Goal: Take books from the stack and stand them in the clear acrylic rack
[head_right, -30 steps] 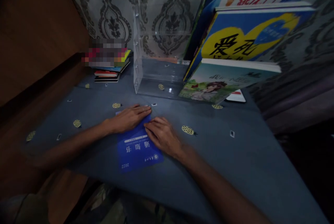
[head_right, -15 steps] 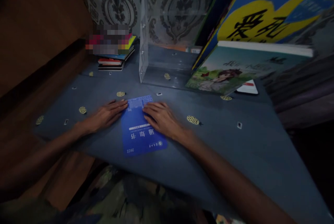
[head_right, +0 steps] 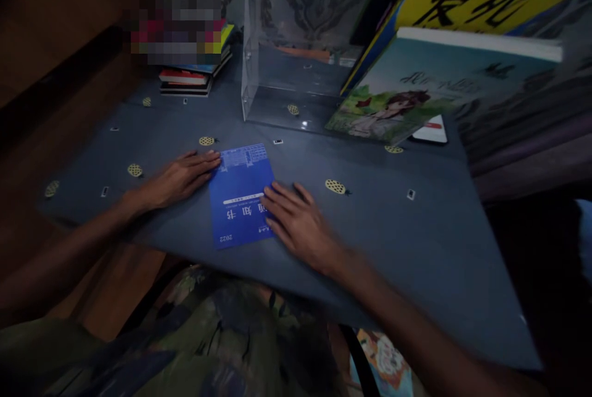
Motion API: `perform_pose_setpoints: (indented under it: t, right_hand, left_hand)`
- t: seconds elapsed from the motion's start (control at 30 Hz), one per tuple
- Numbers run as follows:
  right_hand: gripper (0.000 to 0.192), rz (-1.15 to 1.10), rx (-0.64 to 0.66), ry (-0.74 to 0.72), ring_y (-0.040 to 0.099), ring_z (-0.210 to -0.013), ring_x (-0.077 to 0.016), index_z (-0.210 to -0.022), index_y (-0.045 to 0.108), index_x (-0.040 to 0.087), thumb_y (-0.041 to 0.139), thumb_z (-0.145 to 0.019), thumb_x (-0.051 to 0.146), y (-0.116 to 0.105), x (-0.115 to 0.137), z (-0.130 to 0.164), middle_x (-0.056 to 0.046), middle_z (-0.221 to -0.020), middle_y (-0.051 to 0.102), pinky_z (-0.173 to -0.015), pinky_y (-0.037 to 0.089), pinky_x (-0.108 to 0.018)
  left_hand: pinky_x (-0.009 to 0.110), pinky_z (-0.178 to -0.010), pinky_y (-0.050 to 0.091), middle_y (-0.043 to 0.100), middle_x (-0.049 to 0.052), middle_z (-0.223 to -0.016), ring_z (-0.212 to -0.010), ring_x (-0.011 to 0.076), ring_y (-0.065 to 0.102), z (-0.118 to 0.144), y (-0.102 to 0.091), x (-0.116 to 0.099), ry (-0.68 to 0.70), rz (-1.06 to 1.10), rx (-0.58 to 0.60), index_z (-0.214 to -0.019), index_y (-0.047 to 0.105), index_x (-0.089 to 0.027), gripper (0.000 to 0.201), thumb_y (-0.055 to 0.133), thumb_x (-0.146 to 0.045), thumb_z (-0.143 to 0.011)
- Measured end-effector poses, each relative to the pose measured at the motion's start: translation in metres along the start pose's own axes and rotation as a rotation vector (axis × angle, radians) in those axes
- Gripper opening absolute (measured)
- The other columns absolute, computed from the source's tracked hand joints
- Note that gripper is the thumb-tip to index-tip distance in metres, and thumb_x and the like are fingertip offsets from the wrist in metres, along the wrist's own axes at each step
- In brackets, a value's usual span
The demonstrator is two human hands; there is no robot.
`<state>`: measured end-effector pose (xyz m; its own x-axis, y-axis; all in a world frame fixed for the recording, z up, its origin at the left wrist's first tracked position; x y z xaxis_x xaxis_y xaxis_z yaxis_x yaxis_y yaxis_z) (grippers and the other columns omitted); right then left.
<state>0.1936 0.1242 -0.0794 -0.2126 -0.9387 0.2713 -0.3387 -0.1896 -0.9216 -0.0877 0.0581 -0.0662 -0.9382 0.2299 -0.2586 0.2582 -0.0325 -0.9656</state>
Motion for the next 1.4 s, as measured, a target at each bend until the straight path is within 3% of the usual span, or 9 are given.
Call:
perform_pose_setpoints:
  t: [0.17,0.33,0.5,0.67,0.9,1.03,1.2,1.3,1.4]
  right_hand:
    - [0.035,0.047,-0.075,0.006,0.062,-0.122,-0.0258,-0.130,0.064,0.020,0.046,-0.101,0.019,-0.005,0.051,0.041,-0.009,-0.129,0.071,-0.103,0.048,-0.051]
    - [0.031,0.118,-0.073,0.119,0.068,-0.092,-0.0255,-0.118,0.070,0.013,0.047,-0.099,0.019,-0.008,0.077,0.039,-0.016,-0.114,0.075,-0.077,0.057,-0.041]
    - [0.037,0.192,-0.050,0.127,0.063,-0.120,-0.0298,-0.129,0.063,0.012,0.042,-0.100,0.020,0.002,0.073,0.029,-0.020,-0.135,0.064,-0.092,0.056,-0.045]
    - [0.043,0.155,0.000,0.119,0.051,-0.137,-0.0316,-0.139,0.055,0.014,0.050,-0.100,0.032,0.006,0.058,0.016,-0.019,-0.146,0.055,-0.105,0.050,-0.051]
    - [0.050,0.065,0.102,0.072,0.045,-0.140,-0.0385,-0.136,0.059,0.018,0.062,-0.093,0.044,0.012,0.090,-0.018,-0.019,-0.147,0.054,-0.110,0.043,-0.060]
    - [0.044,0.032,0.135,0.087,0.044,-0.141,-0.0357,-0.136,0.059,0.019,0.060,-0.094,0.035,0.019,0.100,-0.035,-0.017,-0.148,0.054,-0.113,0.041,-0.058]
    - [0.056,0.043,0.181,0.124,0.043,-0.142,-0.0340,-0.145,0.051,0.021,0.060,-0.090,0.021,0.012,0.087,-0.034,-0.018,-0.151,0.050,-0.113,0.039,-0.056]
    - [0.061,0.114,0.185,0.133,0.043,-0.141,-0.0330,-0.146,0.049,0.021,0.059,-0.087,0.014,-0.001,0.063,-0.023,-0.017,-0.151,0.050,-0.112,0.039,-0.054]
    - [0.054,0.213,0.115,0.181,0.046,-0.138,-0.0329,-0.142,0.053,0.021,0.052,-0.088,0.011,-0.014,0.027,-0.017,-0.016,-0.149,0.052,-0.108,0.042,-0.054]
  left_hand:
    - [0.049,-0.121,0.029,0.049,0.011,-0.153,-0.143,0.0262,0.043,-0.002,-0.004,-0.001,0.005,0.019,0.000,-0.141,0.053,-0.018,0.050,0.028,-0.043,-0.105]
    - [0.047,-0.111,0.041,0.056,0.012,-0.141,-0.131,0.0282,0.051,-0.017,-0.009,0.001,-0.001,-0.043,-0.018,-0.130,0.059,-0.018,0.042,0.037,-0.041,-0.103]
    - [0.042,-0.095,0.050,0.060,0.014,-0.118,-0.110,0.0270,0.057,-0.030,-0.016,-0.001,0.026,-0.157,-0.042,-0.120,0.062,-0.014,0.036,0.043,-0.037,-0.101]
    - [0.037,-0.083,0.050,0.058,0.011,-0.108,-0.101,0.0249,0.056,-0.018,-0.021,-0.007,-0.034,-0.182,-0.022,-0.115,0.061,-0.016,0.031,0.044,-0.037,-0.101]
    - [0.032,-0.074,0.047,0.063,0.008,-0.104,-0.095,0.0240,0.062,-0.017,-0.031,-0.010,-0.152,-0.268,0.106,-0.110,0.060,-0.018,0.027,0.050,-0.041,-0.100]
    - [0.035,-0.083,0.046,0.062,0.010,-0.114,-0.106,0.0259,0.058,-0.052,-0.028,-0.021,0.036,-0.310,0.114,-0.120,0.057,-0.019,0.029,0.051,-0.038,-0.100]
    - [0.033,-0.091,0.043,0.057,0.009,-0.123,-0.111,0.0237,0.053,-0.098,-0.018,-0.035,0.335,-0.184,0.148,-0.122,0.057,-0.020,0.027,0.050,-0.034,-0.100]
    - [0.033,-0.087,0.044,0.061,0.010,-0.116,-0.105,0.0242,0.057,-0.101,-0.021,-0.026,0.288,-0.194,0.160,-0.113,0.060,-0.018,0.023,0.053,-0.034,-0.098]
    - [0.030,-0.076,0.044,0.066,0.008,-0.103,-0.091,0.0216,0.062,-0.080,-0.028,-0.017,0.185,-0.184,0.206,-0.106,0.061,-0.018,0.018,0.055,-0.032,-0.096]
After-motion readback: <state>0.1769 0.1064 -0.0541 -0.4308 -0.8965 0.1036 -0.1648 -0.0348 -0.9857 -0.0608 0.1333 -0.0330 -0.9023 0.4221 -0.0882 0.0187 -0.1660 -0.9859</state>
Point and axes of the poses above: each hand's wrist, its own z-axis away from the middle knuckle, its own y-axis out of the palm, x = y × z, the point moved 3 cm from there along -z, towards the middle knuckle
